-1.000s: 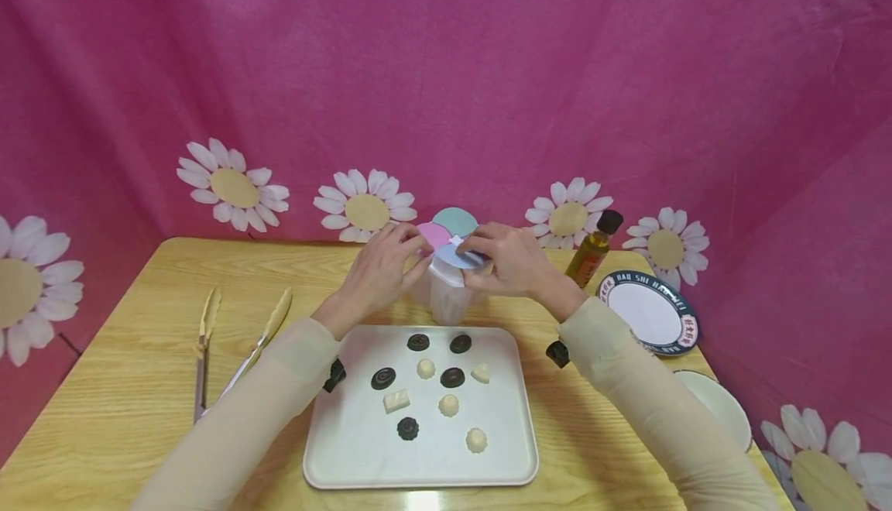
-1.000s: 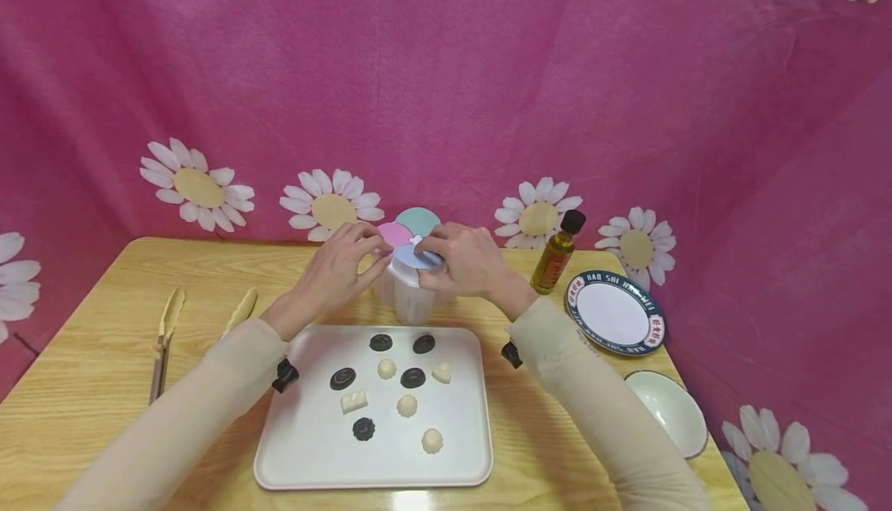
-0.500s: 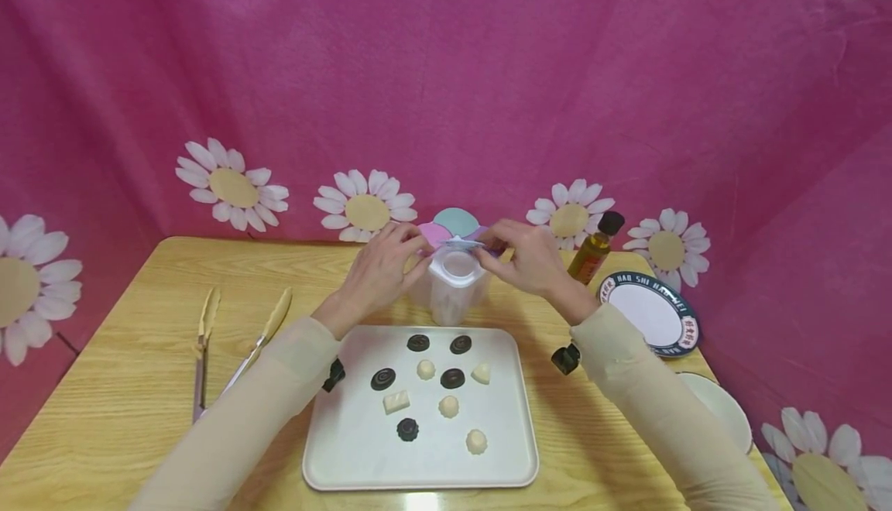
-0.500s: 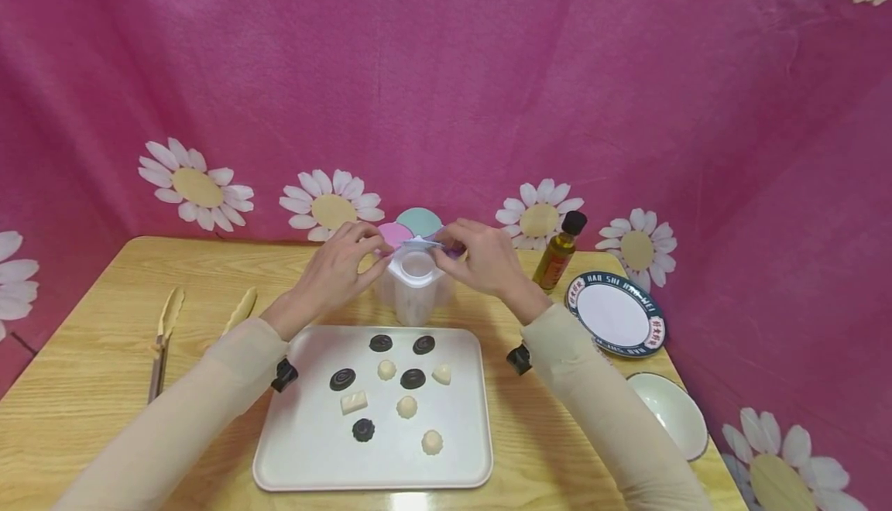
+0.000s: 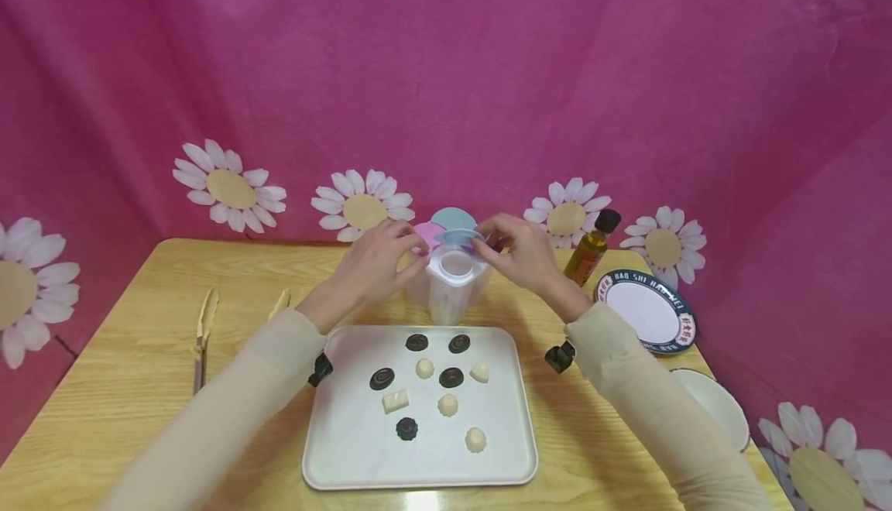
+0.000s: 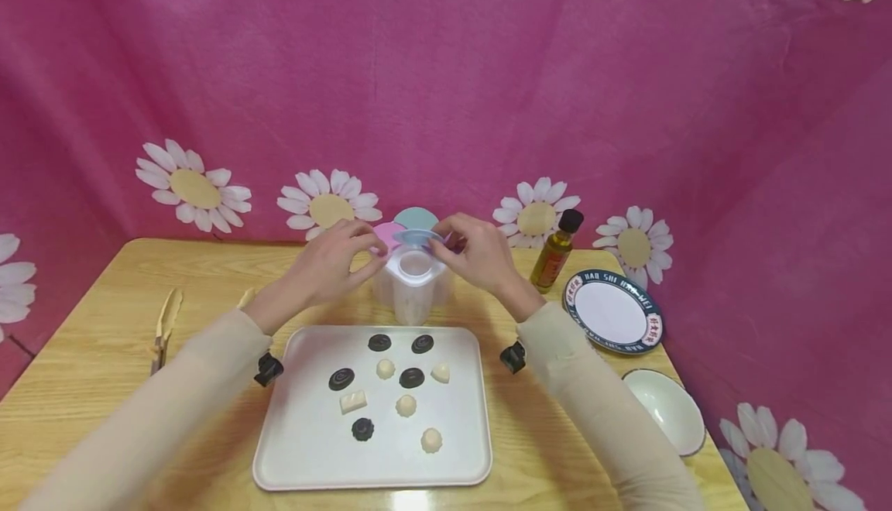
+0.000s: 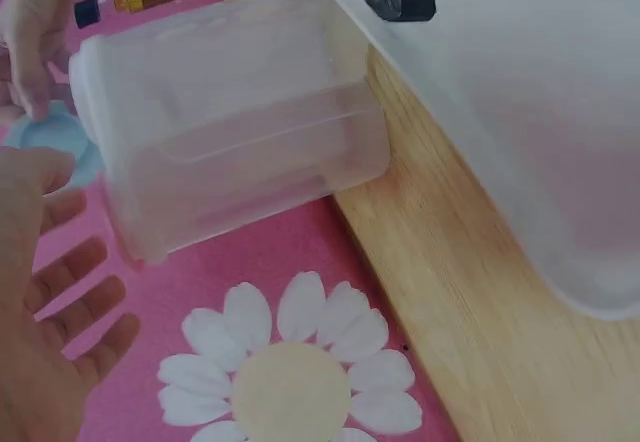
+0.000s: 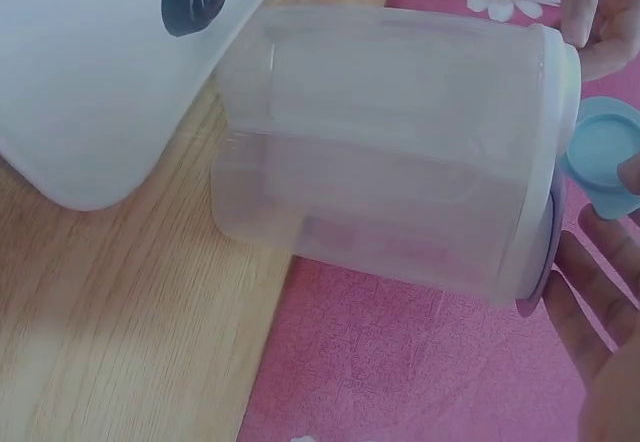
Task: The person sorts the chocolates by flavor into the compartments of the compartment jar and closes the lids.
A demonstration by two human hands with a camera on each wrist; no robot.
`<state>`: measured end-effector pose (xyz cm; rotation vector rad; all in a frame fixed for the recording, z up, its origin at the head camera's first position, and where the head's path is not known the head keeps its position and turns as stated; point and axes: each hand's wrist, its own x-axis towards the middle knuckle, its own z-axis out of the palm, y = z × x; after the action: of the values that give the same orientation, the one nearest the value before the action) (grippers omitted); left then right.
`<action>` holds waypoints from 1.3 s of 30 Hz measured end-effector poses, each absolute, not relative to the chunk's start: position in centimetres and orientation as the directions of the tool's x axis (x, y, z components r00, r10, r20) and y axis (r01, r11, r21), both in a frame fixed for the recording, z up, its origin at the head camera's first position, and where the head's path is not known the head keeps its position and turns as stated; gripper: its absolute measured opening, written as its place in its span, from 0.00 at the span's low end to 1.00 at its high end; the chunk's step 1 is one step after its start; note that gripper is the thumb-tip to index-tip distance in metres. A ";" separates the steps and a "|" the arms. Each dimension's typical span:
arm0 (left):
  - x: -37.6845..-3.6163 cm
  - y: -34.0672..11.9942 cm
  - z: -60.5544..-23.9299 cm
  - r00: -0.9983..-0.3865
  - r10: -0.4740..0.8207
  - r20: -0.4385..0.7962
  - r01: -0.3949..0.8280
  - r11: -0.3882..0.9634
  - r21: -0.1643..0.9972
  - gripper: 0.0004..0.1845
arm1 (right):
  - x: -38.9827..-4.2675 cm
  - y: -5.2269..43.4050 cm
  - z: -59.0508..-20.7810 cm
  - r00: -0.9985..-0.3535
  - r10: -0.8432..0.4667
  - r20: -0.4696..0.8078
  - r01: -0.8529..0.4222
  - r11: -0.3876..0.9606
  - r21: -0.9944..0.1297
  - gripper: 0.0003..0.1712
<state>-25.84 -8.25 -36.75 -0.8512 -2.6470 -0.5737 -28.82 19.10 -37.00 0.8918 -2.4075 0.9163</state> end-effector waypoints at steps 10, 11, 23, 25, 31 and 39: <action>-21.2 -13.9 -36.9 -0.870 0.353 0.345 0.452 0.850 0.270 0.25 | -28.9 19.0 -37.2 -0.710 -0.412 0.571 -0.692 0.560 -0.456 0.07; -20.6 -14.7 -37.2 -0.880 0.334 0.337 0.430 0.862 0.268 0.26 | -28.9 19.0 -37.2 -0.710 -0.414 0.570 -0.692 0.559 -0.457 0.07; -14.1 -24.0 -42.5 -0.934 0.104 0.341 0.181 0.962 0.204 0.45 | -28.8 18.6 -37.0 -0.734 -0.413 0.540 -0.675 0.537 -0.507 0.07; -13.4 -25.3 -43.5 -0.946 0.054 0.321 0.126 0.970 0.207 0.49 | -28.8 18.6 -37.0 -0.735 -0.412 0.538 -0.673 0.535 -0.510 0.07; -11.5 -27.8 -45.8 -0.967 -0.064 0.248 -0.009 0.976 0.219 0.54 | -28.8 18.7 -37.1 -0.738 -0.415 0.532 -0.671 0.535 -0.514 0.07; -11.1 -28.2 -47.3 -0.976 -0.132 0.173 -0.086 0.964 0.252 0.58 | -29.0 18.9 -36.9 -0.742 -0.409 0.530 -0.665 0.547 -0.509 0.07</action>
<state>-11.13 -28.17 -47.32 0.1643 -2.9255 -0.3624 -28.96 18.95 -36.91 0.8822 -2.4373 1.0171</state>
